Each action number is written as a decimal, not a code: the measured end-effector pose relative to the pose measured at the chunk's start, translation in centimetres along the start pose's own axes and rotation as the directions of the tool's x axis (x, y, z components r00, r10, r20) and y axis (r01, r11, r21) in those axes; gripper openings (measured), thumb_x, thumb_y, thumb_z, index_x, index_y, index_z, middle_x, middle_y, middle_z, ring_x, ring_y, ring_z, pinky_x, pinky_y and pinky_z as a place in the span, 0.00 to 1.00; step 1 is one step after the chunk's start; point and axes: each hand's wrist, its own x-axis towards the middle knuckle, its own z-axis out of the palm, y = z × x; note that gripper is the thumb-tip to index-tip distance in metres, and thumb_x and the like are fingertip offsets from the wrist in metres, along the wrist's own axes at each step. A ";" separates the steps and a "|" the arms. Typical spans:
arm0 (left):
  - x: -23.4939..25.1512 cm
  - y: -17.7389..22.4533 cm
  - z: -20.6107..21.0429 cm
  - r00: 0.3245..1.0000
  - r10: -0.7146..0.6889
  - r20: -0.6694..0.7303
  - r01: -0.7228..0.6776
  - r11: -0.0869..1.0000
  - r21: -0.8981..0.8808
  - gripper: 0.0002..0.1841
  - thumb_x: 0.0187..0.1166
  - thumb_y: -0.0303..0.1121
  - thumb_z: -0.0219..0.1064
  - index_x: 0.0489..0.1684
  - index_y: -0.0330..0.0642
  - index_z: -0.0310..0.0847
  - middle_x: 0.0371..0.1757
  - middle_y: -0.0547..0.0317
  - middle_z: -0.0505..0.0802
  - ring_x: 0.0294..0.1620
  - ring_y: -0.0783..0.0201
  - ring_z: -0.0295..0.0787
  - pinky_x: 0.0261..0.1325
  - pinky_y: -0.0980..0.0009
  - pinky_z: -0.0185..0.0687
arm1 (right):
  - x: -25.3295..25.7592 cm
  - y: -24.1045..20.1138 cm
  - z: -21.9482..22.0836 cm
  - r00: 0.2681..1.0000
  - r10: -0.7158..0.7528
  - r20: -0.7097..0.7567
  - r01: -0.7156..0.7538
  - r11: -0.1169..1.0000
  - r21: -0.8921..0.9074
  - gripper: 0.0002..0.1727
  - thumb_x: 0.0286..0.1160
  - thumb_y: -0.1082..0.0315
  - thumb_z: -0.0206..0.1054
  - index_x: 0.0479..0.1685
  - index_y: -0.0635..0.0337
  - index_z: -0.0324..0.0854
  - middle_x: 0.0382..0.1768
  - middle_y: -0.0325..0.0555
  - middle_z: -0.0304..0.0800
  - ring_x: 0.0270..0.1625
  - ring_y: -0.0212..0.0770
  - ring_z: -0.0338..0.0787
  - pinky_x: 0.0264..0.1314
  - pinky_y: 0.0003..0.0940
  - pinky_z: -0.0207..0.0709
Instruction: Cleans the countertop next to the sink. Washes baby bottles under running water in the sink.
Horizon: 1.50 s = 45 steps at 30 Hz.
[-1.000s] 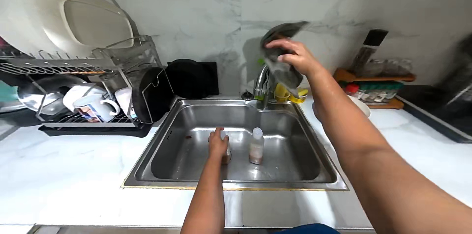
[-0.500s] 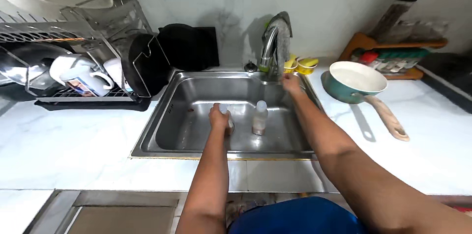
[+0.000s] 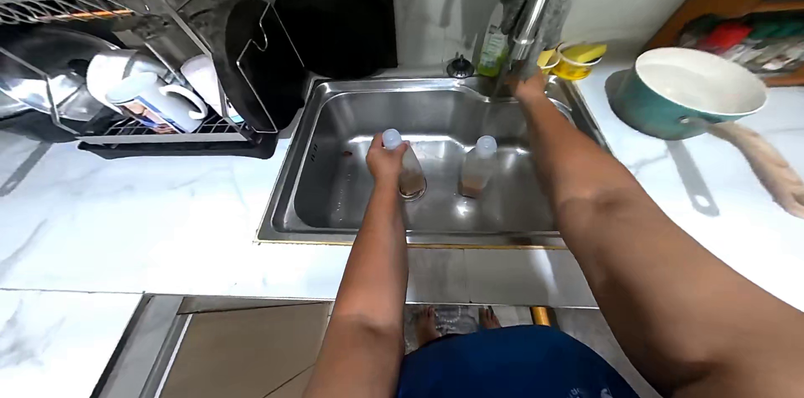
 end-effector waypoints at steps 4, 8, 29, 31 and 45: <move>1.8 -0.5 -0.8 0.984 -0.022 -0.176 0.007 0.997 -0.083 0.29 0.67 0.36 0.85 0.65 0.31 0.83 0.60 0.35 0.91 0.64 0.45 0.88 0.73 0.47 0.79 | 0.6 1.1 -0.9 0.999 -0.004 0.044 -0.004 0.984 0.181 0.38 0.69 0.78 0.69 0.85 0.63 0.63 0.76 0.65 0.77 0.75 0.58 0.80 0.76 0.57 0.75; 2.9 -0.9 -1.8 0.970 -0.004 -0.243 0.040 0.988 0.146 0.29 0.68 0.41 0.84 0.66 0.34 0.84 0.65 0.37 0.90 0.72 0.39 0.82 0.79 0.42 0.68 | 0.6 0.8 -1.3 0.993 -0.046 0.113 0.013 0.962 0.274 0.44 0.70 0.81 0.66 0.91 0.61 0.52 0.83 0.63 0.69 0.79 0.54 0.77 0.78 0.49 0.74; -4.9 3.1 13.3 0.739 -0.071 0.670 0.035 0.997 0.068 0.36 0.69 0.25 0.79 0.80 0.31 0.69 0.70 0.34 0.86 0.69 0.45 0.84 0.75 0.50 0.78 | -12.4 -4.3 0.5 0.802 0.158 0.576 0.198 0.840 -0.506 0.30 0.85 0.46 0.64 0.65 0.68 0.84 0.68 0.70 0.84 0.74 0.69 0.81 0.73 0.72 0.71; -4.7 2.5 13.5 0.755 -0.017 0.655 0.034 0.999 -0.013 0.34 0.72 0.22 0.76 0.80 0.29 0.68 0.70 0.33 0.86 0.71 0.46 0.84 0.77 0.51 0.77 | -12.7 -4.2 1.8 0.812 0.098 0.576 0.316 0.755 -0.574 0.22 0.85 0.57 0.64 0.61 0.68 0.84 0.65 0.70 0.85 0.71 0.69 0.84 0.68 0.71 0.75; -4.5 2.8 3.8 0.671 0.332 0.663 0.198 0.781 -0.592 0.30 0.61 0.19 0.71 0.70 0.33 0.73 0.52 0.54 0.92 0.49 0.69 0.89 0.57 0.68 0.87 | -12.0 -8.5 1.0 0.280 -0.791 0.544 0.918 0.386 0.088 0.20 0.77 0.64 0.65 0.17 0.68 0.80 0.20 0.56 0.84 0.28 0.55 0.87 0.34 0.58 0.77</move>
